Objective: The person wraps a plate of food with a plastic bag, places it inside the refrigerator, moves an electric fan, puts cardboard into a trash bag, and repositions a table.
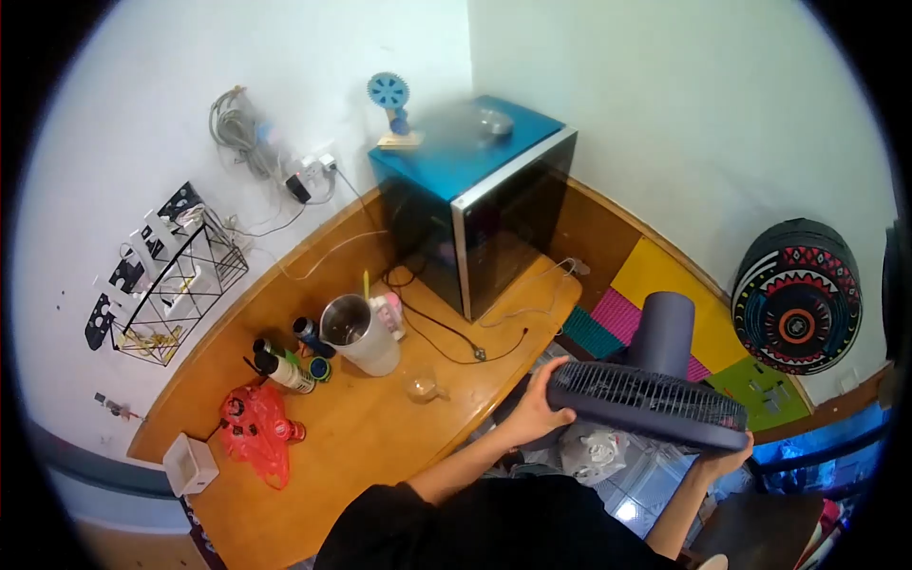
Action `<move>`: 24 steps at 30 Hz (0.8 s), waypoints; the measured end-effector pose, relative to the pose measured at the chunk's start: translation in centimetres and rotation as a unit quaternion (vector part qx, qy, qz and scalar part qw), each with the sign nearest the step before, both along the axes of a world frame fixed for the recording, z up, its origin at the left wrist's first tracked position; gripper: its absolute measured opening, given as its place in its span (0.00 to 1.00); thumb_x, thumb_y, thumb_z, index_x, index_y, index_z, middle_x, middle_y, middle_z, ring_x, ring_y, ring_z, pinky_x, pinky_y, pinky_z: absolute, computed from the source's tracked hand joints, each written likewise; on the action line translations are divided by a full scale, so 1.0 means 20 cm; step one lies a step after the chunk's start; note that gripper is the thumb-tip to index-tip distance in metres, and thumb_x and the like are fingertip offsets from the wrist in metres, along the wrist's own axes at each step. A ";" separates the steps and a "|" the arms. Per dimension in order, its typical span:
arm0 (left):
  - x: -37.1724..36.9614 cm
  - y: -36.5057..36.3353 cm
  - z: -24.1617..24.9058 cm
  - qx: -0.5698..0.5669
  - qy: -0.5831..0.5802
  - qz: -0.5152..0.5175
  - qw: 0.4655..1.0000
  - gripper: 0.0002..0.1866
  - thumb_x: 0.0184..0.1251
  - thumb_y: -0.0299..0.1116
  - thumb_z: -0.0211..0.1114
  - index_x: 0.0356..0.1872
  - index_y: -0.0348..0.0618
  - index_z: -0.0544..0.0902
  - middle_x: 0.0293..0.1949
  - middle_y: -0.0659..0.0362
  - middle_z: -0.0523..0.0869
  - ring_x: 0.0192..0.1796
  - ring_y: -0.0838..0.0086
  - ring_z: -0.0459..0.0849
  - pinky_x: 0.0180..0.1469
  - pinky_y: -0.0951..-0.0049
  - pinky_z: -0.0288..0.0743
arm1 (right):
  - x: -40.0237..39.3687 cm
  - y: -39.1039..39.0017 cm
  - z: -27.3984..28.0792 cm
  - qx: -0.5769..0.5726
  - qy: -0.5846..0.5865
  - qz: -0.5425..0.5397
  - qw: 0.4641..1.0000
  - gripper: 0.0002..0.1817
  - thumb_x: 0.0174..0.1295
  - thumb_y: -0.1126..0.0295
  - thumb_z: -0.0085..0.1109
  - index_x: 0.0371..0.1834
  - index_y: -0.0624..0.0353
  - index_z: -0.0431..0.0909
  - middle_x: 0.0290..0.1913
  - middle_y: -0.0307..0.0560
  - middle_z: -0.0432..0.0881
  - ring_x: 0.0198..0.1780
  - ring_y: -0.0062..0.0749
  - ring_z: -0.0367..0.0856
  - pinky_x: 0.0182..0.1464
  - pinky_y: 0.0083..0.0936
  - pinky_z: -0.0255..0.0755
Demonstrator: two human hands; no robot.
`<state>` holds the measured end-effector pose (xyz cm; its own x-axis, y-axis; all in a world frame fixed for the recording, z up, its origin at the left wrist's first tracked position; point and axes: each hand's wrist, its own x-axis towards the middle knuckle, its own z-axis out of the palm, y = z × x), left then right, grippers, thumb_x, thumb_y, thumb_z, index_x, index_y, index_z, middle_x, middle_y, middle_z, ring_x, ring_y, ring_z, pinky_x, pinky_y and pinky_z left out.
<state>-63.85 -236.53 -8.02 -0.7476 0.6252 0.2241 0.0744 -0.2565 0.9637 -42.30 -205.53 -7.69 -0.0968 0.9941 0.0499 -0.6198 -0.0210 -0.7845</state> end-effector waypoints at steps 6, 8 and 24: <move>-0.12 0.07 0.01 -0.051 0.078 0.041 0.995 0.48 0.43 0.62 0.65 0.61 0.43 0.57 0.56 0.45 0.62 0.60 0.54 0.60 0.62 0.59 0.51 | -0.19 -0.11 0.22 0.005 -0.066 -0.090 0.994 0.19 0.59 0.61 0.40 0.44 0.65 0.69 0.41 0.53 0.75 0.40 0.41 0.76 0.44 0.33 0.74; -0.13 0.11 -0.02 -0.033 0.088 0.036 0.995 0.48 0.42 0.63 0.64 0.61 0.43 0.57 0.56 0.45 0.61 0.60 0.53 0.59 0.62 0.58 0.51 | -0.19 -0.05 0.21 -0.028 -0.056 -0.088 0.994 0.19 0.58 0.61 0.39 0.42 0.65 0.71 0.41 0.54 0.76 0.39 0.44 0.77 0.41 0.36 0.75; -0.39 0.54 -0.14 -0.028 0.067 0.018 0.997 0.53 0.38 0.70 0.61 0.62 0.46 0.56 0.58 0.42 0.58 0.62 0.49 0.54 0.63 0.54 0.49 | -0.41 0.20 0.25 0.059 -0.189 -0.147 0.969 0.21 0.54 0.65 0.43 0.40 0.76 0.74 0.45 0.61 0.76 0.42 0.49 0.77 0.44 0.40 0.78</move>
<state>-71.68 -225.64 -10.74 -0.7352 0.6134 0.2885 0.2116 -0.1967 0.9574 -50.44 -201.59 -2.71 0.1563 0.9711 0.1806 -0.2528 0.2161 -0.9431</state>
